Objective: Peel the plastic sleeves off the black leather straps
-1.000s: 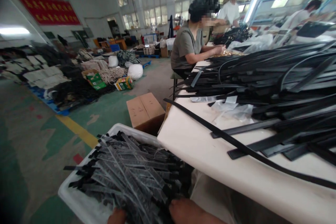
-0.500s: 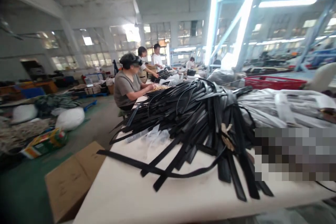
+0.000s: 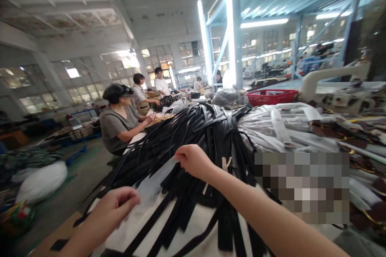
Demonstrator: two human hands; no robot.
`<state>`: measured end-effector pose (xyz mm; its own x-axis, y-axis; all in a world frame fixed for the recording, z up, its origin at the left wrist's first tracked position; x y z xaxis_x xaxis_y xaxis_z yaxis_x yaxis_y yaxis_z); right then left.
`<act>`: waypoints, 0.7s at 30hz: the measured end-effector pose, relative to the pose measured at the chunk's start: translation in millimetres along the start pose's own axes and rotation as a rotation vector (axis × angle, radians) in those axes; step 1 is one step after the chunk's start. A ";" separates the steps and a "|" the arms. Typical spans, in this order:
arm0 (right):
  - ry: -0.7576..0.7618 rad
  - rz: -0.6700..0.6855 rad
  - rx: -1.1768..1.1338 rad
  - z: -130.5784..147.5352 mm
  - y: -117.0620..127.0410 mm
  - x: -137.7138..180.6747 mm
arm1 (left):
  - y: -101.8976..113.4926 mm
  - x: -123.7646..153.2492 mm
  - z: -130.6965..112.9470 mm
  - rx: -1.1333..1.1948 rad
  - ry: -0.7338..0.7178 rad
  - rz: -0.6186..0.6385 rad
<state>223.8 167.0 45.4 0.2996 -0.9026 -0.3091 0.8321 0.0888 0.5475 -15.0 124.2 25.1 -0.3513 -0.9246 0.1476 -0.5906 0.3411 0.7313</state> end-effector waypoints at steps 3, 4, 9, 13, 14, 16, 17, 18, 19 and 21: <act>-0.057 -0.136 -0.005 -56.8 27.2 -17.1 | -12.9 -52.3 -0.6 0.088 -0.021 0.062; -0.073 -0.159 -0.021 -72.7 30.2 -18.9 | -19.0 -64.5 6.1 0.096 -0.023 0.082; -0.146 -0.090 -0.206 -114.2 19.0 -18.7 | -27.8 -86.4 52.5 -0.029 0.043 0.076; -0.124 -0.034 -0.318 -96.0 11.4 -12.2 | -23.2 -82.9 50.9 -0.053 0.041 0.069; -0.098 -0.017 -0.325 -85.5 8.6 -8.5 | -22.0 -81.7 41.7 -0.051 0.014 0.022; 0.002 0.021 -0.295 -59.4 0.2 1.5 | -25.6 -78.5 14.2 -0.051 -0.078 -0.051; 0.069 0.042 -0.264 -45.4 -5.5 7.6 | -31.6 -76.0 -2.4 -0.055 -0.136 -0.044; 0.138 0.065 -0.230 -32.1 -11.8 14.1 | -39.6 -72.7 -18.9 -0.066 -0.185 -0.008; 0.201 0.084 -0.199 -20.4 -18.1 20.6 | -47.6 -68.4 -33.4 -0.083 -0.215 0.042; 0.281 0.129 -0.193 -3.2 -29.1 31.6 | -54.5 -56.1 -51.9 -0.119 -0.211 0.092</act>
<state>210.6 137.2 17.3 0.5020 -0.7303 -0.4633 0.8438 0.2961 0.4475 74.6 148.7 11.6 -0.5512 -0.8301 0.0842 -0.4635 0.3886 0.7963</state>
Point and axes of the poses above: each hand's wrist, its own x-axis away from the middle knuckle, its own y-axis out of the back of the hand, z = x × y, the point moved 6 cm from there along -x, towards the middle knuckle, and after that the axes turned 8 degrees about z, right-handed, at the moved point
